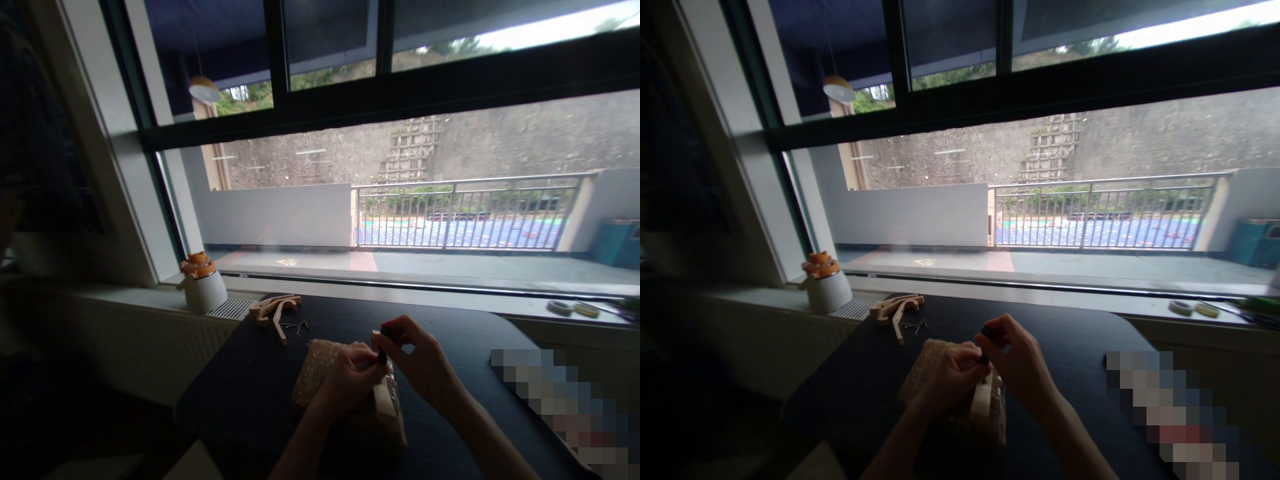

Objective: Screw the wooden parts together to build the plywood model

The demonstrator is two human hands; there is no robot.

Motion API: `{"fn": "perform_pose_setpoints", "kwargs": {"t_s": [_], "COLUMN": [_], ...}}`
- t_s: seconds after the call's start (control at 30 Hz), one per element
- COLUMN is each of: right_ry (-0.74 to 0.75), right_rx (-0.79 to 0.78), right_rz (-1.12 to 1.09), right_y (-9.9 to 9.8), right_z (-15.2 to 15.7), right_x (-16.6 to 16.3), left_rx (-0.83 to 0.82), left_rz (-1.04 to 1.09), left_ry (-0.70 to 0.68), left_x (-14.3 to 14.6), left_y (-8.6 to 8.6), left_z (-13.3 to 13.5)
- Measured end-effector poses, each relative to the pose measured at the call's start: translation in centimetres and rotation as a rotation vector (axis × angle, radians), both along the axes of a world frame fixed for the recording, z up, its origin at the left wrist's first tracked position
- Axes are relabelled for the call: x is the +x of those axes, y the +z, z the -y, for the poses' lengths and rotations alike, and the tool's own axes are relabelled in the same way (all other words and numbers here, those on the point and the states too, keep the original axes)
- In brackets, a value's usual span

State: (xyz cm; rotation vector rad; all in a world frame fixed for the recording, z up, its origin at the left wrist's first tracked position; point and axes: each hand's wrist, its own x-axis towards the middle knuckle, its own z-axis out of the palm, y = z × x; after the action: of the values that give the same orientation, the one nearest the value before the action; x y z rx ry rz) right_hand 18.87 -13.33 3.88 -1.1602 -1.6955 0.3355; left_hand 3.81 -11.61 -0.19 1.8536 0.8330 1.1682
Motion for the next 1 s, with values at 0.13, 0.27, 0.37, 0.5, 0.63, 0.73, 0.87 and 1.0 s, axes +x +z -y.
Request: {"fn": "perform_pose_setpoints", "kwargs": {"t_s": [0.13,0.27,0.37,0.5,0.63,0.73,0.87,1.0], "right_ry": [0.008,0.139,0.199,0.188,0.160,0.124,0.065,-0.025], "right_rx": [-0.034,-0.045,-0.037,-0.033,-0.018,-0.013,-0.022,0.004], "right_rz": [0.071,0.111,0.066,0.047,0.075,0.062,0.014,0.003], "right_y": [0.8,1.5,1.3,0.9,0.9,0.7,-0.1,-0.3], "right_z": [0.1,0.5,0.6,0.5,0.4,0.2,-0.3,-0.1], "right_x": [0.3,0.6,0.7,0.6,0.4,0.3,0.3,0.6], "left_rx": [-0.012,-0.001,0.010,0.015,0.014,0.015,0.001,-0.015], "left_rz": [0.017,-0.002,-0.040,-0.036,-0.003,0.001,-0.008,-0.008], "left_ry": [-0.010,-0.003,0.008,0.014,-0.002,0.001,0.003,-0.007], "left_x": [0.1,0.1,0.0,0.0,-0.1,0.0,0.0,0.0], "left_y": [-0.1,-0.1,0.0,0.2,0.2,0.2,0.1,0.1], "left_z": [-0.1,0.0,0.0,0.1,0.1,0.0,0.0,0.0]}}
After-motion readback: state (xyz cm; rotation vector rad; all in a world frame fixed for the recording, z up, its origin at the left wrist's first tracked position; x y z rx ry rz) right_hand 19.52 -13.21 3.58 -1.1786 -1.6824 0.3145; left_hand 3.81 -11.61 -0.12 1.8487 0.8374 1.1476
